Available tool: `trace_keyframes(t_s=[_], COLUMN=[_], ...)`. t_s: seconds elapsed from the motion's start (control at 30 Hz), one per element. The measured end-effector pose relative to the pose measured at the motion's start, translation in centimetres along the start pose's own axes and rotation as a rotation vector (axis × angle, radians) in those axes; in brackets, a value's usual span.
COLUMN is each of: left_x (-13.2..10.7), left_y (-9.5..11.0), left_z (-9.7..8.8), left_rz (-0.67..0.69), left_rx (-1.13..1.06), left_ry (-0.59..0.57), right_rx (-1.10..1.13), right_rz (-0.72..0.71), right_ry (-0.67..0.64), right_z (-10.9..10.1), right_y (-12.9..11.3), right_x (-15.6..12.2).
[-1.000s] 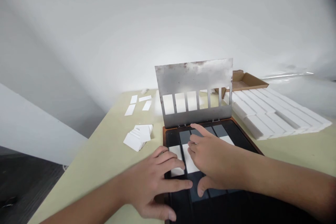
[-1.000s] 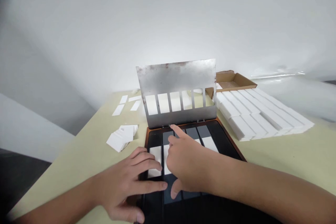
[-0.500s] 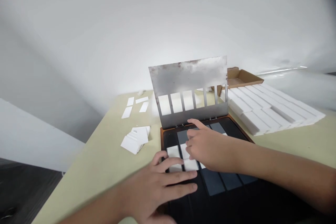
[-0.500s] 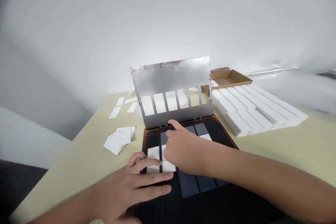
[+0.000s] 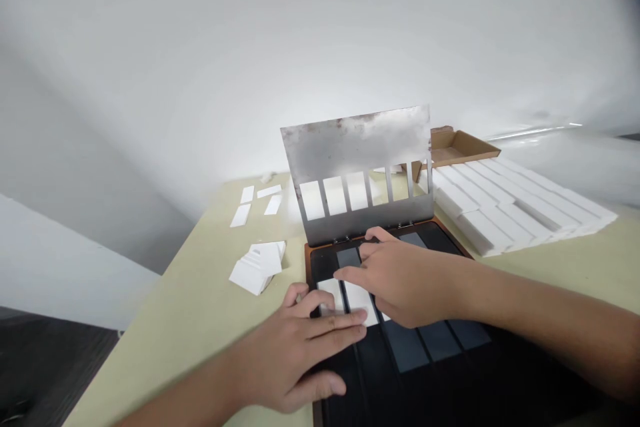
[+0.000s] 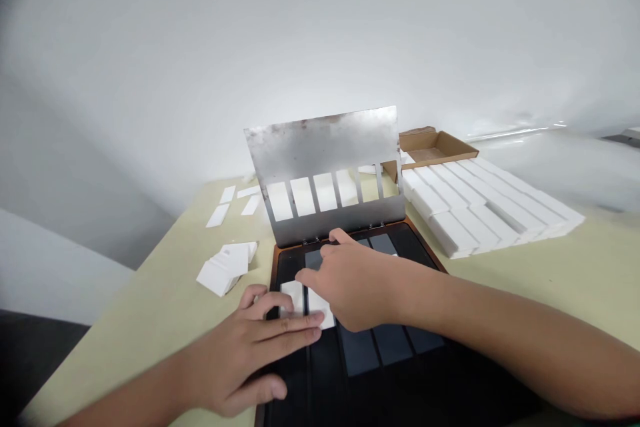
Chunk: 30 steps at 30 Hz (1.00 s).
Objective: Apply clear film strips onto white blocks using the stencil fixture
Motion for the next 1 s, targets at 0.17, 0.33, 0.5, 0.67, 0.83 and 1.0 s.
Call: trace_keyframes(t_s=[0.17, 0.33, 0.5, 0.67, 0.83, 1.0], left_x=[-0.3, -0.1, -0.1, -0.1, 0.1, 0.4], left_y=[-0.2, -0.1, 0.0, -0.1, 0.5, 1.2], left_z=[0.4, 0.3, 0.3, 0.3, -0.4, -0.7], left_rz=[-0.021, -0.022, -0.009, -0.016, 0.074, 0.176], left_rx=[0.035, 0.070, 0.089, 0.091, 0.137, 0.110], left_ry=[0.017, 0.067, 0.062, 0.057, 0.122, 0.062], right_rx=[0.049, -0.030, -0.068, -0.088, -0.087, -0.062], right_rz=[-0.002, 0.009, -0.012, -0.027, -0.049, -0.031], right_ry=[-0.025, -0.019, 0.042, 0.087, 0.098, 0.039], right_z=[-0.2, 0.0, 1.3, 2.1, 2.1, 1.4], right_y=[0.1, -0.2, -0.2, 0.0, 0.0, -0.3], right_x=[-0.2, 0.4, 1.0, 1.2, 1.2, 1.0])
Point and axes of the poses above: each hand's wrist, its own x-axis towards the middle knuckle, its own z-axis out of the palm, y = z × x, the point moved 4 cm from there along x, towards the middle knuckle, and after that the axes turned 4 degrees about z, right-handed, at the moved point
